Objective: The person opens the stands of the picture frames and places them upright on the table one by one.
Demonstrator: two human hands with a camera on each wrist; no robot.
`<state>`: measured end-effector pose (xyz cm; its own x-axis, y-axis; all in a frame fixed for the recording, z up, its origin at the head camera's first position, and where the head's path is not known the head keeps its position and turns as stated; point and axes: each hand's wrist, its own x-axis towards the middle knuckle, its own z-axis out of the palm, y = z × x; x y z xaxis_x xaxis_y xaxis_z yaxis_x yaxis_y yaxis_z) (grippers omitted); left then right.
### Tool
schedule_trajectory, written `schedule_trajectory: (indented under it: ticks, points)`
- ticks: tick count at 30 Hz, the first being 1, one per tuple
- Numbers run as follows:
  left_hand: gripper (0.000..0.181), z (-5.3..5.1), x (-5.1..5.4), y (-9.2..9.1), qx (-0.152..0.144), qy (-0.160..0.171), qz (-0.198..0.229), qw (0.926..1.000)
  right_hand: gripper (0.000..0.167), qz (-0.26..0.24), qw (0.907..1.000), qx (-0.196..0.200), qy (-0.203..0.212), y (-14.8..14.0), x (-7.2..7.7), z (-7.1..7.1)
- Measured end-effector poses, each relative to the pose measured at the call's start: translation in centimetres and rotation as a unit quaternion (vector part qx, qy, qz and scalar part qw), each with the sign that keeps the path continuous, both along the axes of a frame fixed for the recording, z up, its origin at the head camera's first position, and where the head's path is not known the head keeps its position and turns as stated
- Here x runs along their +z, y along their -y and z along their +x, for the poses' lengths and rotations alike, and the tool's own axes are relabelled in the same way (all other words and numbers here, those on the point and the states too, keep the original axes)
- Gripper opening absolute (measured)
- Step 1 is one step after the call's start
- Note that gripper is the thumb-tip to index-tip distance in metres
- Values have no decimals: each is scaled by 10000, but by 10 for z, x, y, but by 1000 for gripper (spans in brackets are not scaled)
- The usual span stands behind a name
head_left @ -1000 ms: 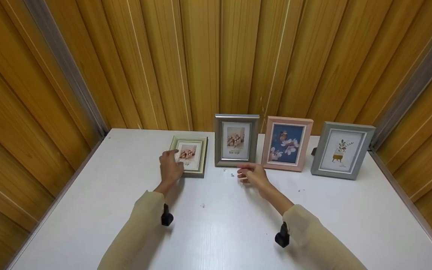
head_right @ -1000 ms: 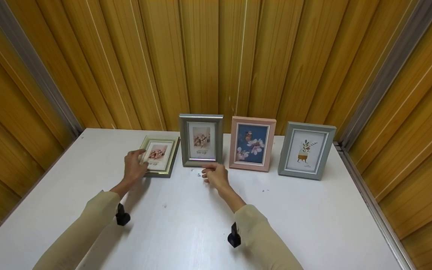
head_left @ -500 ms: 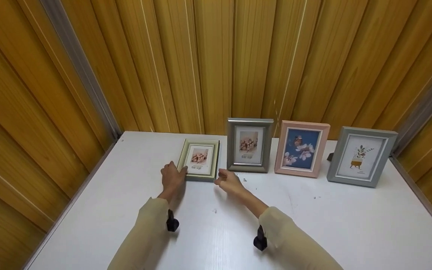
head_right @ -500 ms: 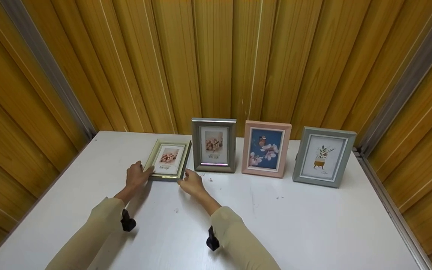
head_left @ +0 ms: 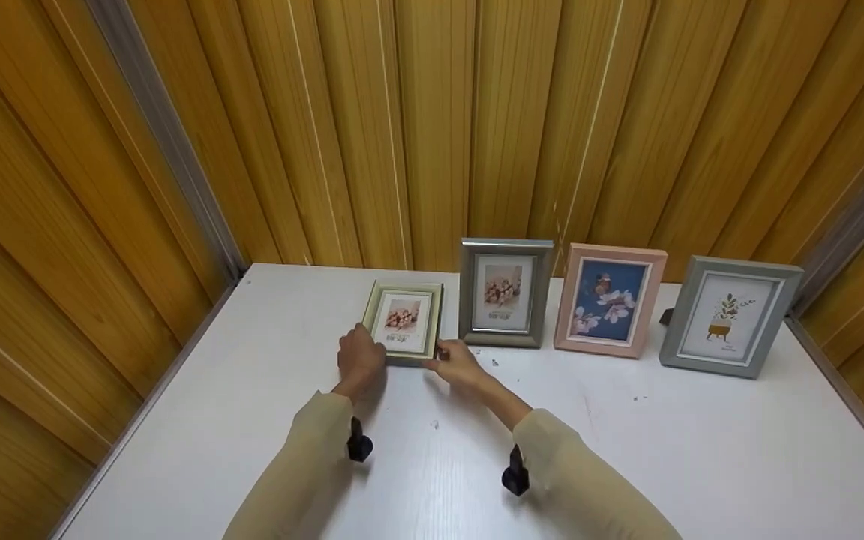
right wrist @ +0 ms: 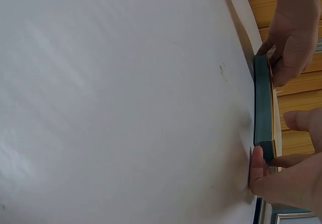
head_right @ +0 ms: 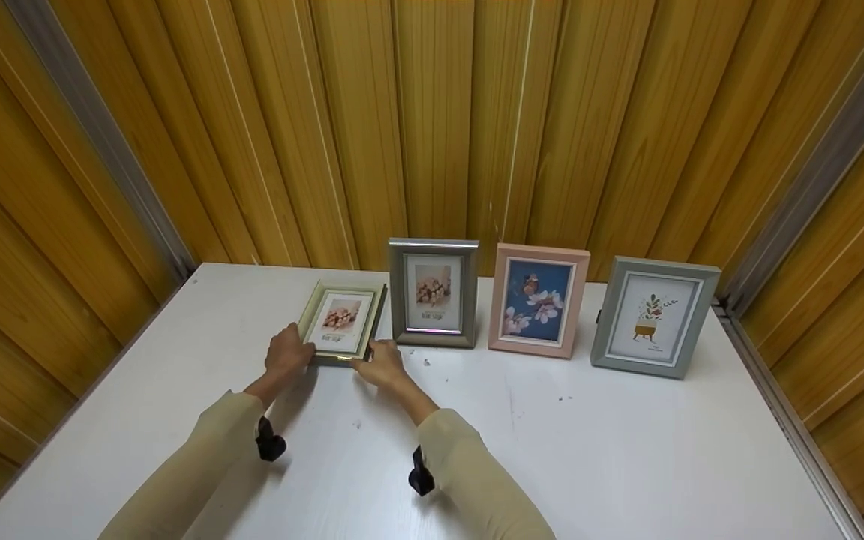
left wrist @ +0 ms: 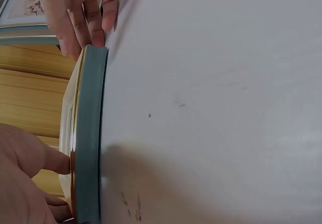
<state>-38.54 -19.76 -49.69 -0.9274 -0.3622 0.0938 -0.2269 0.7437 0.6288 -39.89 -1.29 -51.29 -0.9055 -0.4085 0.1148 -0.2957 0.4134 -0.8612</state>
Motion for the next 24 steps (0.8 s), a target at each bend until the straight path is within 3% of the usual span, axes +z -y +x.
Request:
schedule_trajectory:
  ticks: [5,9,12,15,17,20,24]
  points:
    - [38,3,10,5,81,286,585,9978,36,-154,9963,-375,764,-1,9,6]
    - [36,3,17,17,169,787,1300,9882,37,-405,9884,-1061,1010,-3,12,8]
    - [22,5,21,24,-20,1089,2173,9700,33,-766,9770,-1562,1229,-7,13,9]
    - [2,9,25,29,-357,1351,2981,9443,29,-1110,9656,-1817,1491,-13,13,11]
    - [16,13,28,31,-543,1493,3341,9291,28,-1234,9614,-1828,1642,-17,14,13]
    - [30,19,30,33,-666,1671,3484,9199,29,-1372,9591,-1708,1794,-22,16,16]
    - [28,29,35,33,-676,1760,3692,9100,41,-1610,9573,-1497,1875,-29,19,20]
